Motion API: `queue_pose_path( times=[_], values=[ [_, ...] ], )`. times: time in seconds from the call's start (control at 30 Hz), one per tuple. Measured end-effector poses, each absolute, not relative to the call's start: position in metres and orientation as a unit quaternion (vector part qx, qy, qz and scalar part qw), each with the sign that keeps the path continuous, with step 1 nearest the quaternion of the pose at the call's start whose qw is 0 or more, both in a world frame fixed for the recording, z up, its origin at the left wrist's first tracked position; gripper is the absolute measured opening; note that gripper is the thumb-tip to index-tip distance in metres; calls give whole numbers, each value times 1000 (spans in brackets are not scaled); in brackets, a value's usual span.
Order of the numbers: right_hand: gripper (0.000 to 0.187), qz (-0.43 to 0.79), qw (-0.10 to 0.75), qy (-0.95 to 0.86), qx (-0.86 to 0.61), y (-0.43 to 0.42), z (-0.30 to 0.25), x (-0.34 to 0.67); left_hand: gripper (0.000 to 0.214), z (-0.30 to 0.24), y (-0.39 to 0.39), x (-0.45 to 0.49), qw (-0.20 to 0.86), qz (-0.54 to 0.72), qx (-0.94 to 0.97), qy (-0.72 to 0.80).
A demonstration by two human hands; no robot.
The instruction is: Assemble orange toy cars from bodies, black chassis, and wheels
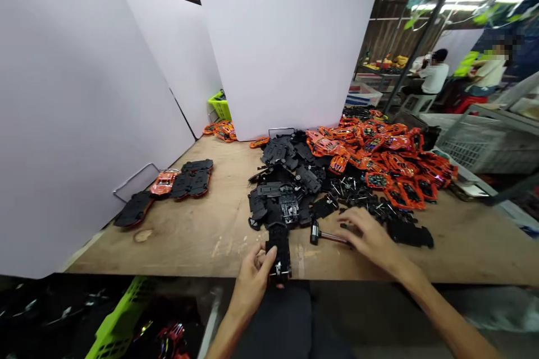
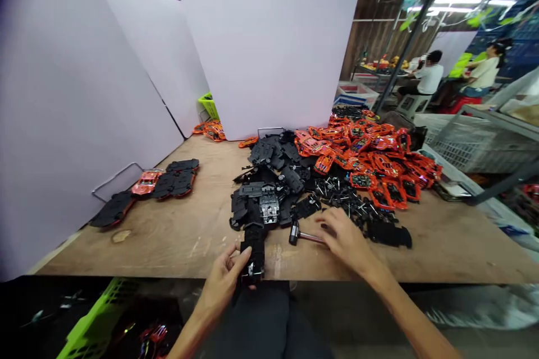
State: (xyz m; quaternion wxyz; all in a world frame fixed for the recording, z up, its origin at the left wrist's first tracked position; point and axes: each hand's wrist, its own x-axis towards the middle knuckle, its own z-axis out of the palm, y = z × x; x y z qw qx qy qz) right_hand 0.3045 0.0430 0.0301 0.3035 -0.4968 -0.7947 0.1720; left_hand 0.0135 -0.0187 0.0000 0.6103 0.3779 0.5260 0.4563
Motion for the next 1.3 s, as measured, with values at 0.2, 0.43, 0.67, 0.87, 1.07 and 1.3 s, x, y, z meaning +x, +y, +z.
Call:
queue_pose_path(
  times=[0.2, 0.43, 0.67, 0.87, 1.07, 1.3],
  values=[
    [26, 83, 214, -833, -504, -4, -17, 348, 46, -8, 19, 33, 558, 460, 476, 500],
    [20, 55, 195, -830, -519, 30, 16, 362, 67, 5, 15, 54, 642, 453, 399, 473],
    [19, 205, 288, -781, -514, 78, 15, 347, 57, -12, -10, 54, 581, 519, 344, 523],
    [37, 534, 488, -477, -499, 128, 23, 361, 53, -21, 5, 47, 549, 536, 343, 542],
    [37, 541, 536, -456, -461, 117, 41, 339, 54, -15, 46, 44, 535, 558, 318, 548],
    [35, 401, 402, -701, -430, 24, 37, 254, 54, -11, 2, 45, 593, 530, 304, 525]
  ],
)
